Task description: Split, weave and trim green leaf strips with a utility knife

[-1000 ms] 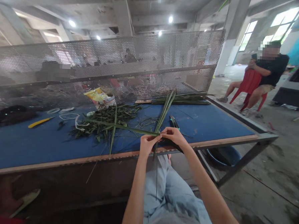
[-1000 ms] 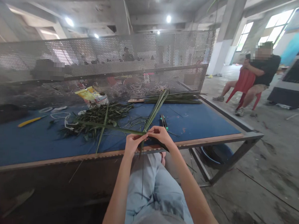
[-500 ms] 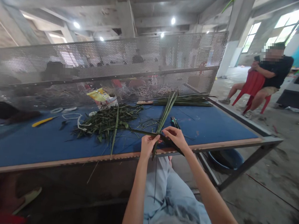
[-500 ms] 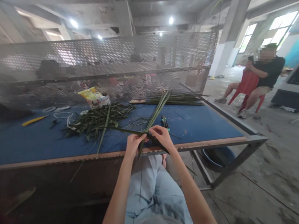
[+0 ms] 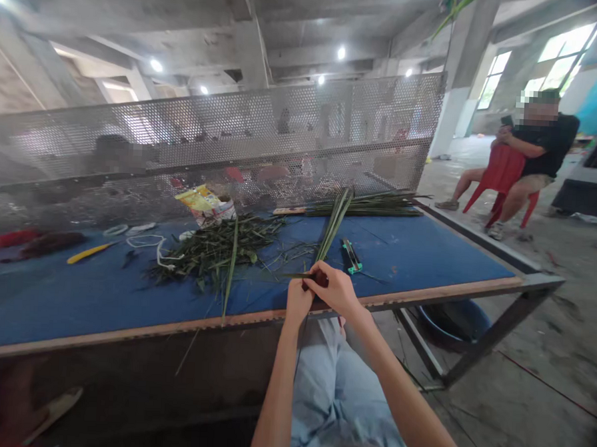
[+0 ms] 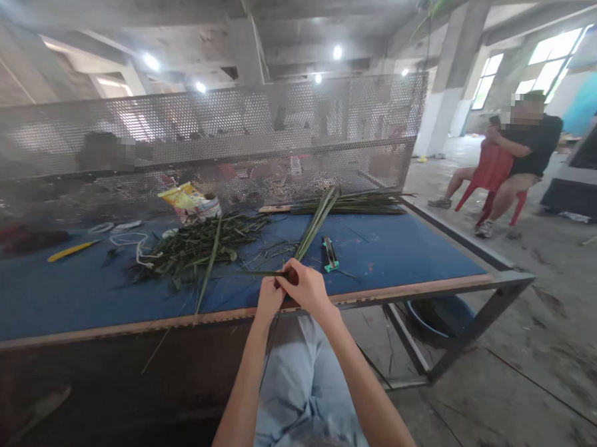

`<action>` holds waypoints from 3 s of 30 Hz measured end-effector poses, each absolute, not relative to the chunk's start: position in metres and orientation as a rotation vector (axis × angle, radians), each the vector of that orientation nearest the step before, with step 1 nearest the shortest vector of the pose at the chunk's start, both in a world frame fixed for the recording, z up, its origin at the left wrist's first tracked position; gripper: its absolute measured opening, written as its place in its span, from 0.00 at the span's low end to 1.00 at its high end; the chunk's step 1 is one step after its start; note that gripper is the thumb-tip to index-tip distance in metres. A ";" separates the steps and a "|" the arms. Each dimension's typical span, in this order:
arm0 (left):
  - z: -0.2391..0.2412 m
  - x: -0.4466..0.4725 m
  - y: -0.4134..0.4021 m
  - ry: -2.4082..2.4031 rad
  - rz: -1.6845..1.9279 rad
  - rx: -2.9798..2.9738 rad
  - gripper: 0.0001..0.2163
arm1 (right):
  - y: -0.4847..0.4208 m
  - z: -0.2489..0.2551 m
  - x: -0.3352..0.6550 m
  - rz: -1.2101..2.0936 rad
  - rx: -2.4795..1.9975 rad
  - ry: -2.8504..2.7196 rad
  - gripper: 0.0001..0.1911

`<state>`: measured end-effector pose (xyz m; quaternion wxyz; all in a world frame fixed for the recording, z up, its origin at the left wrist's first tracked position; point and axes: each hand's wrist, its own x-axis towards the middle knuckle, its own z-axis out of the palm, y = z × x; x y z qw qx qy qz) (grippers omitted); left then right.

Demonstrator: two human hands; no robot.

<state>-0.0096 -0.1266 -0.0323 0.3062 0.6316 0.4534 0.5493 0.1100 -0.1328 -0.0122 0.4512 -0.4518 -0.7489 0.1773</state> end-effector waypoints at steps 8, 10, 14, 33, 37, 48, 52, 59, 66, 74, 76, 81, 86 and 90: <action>-0.040 -0.009 -0.120 1.015 1.447 1.403 0.10 | -0.131 -0.026 0.115 0.565 -1.132 -1.615 0.10; -0.040 -0.011 -0.119 0.968 1.394 1.367 0.12 | -0.127 -0.026 0.122 0.667 -1.058 -1.625 0.10; -0.032 -0.015 -0.123 0.905 1.288 1.314 0.16 | -0.121 -0.021 0.134 0.814 -0.921 -1.659 0.12; -0.028 -0.019 -0.124 0.907 1.273 1.162 0.17 | -0.107 -0.010 0.147 0.708 -0.855 -1.776 0.12; -0.026 -0.019 -0.125 0.911 1.278 1.160 0.17 | -0.100 -0.015 0.145 0.715 -0.995 -1.722 0.19; -0.026 -0.016 -0.124 0.961 1.303 1.165 0.17 | -0.101 -0.028 0.135 0.978 -0.857 -1.575 0.20; -0.023 -0.014 -0.126 0.977 1.297 1.193 0.17 | -0.100 -0.029 0.139 1.042 -0.877 -1.589 0.21; -0.024 -0.015 -0.126 1.001 1.265 1.224 0.18 | -0.105 -0.024 0.140 1.076 -0.892 -1.611 0.20; -0.026 -0.016 -0.125 0.962 1.229 1.251 0.18 | -0.103 -0.029 0.140 1.086 -0.915 -1.570 0.20; -0.023 -0.014 -0.130 0.953 1.243 1.270 0.18 | -0.101 -0.030 0.140 1.072 -0.928 -1.574 0.21; -0.023 -0.015 -0.131 0.946 1.247 1.285 0.18 | -0.100 -0.031 0.141 1.070 -0.929 -1.571 0.20; -0.022 -0.016 -0.133 0.927 1.225 1.343 0.21 | -0.099 -0.032 0.141 1.032 -0.935 -1.587 0.21; -0.024 -0.014 -0.131 0.951 1.235 1.287 0.18 | -0.102 -0.029 0.140 1.042 -0.936 -1.581 0.21; -0.024 -0.014 -0.129 0.967 1.233 1.242 0.17 | -0.103 -0.028 0.140 1.046 -0.916 -1.588 0.22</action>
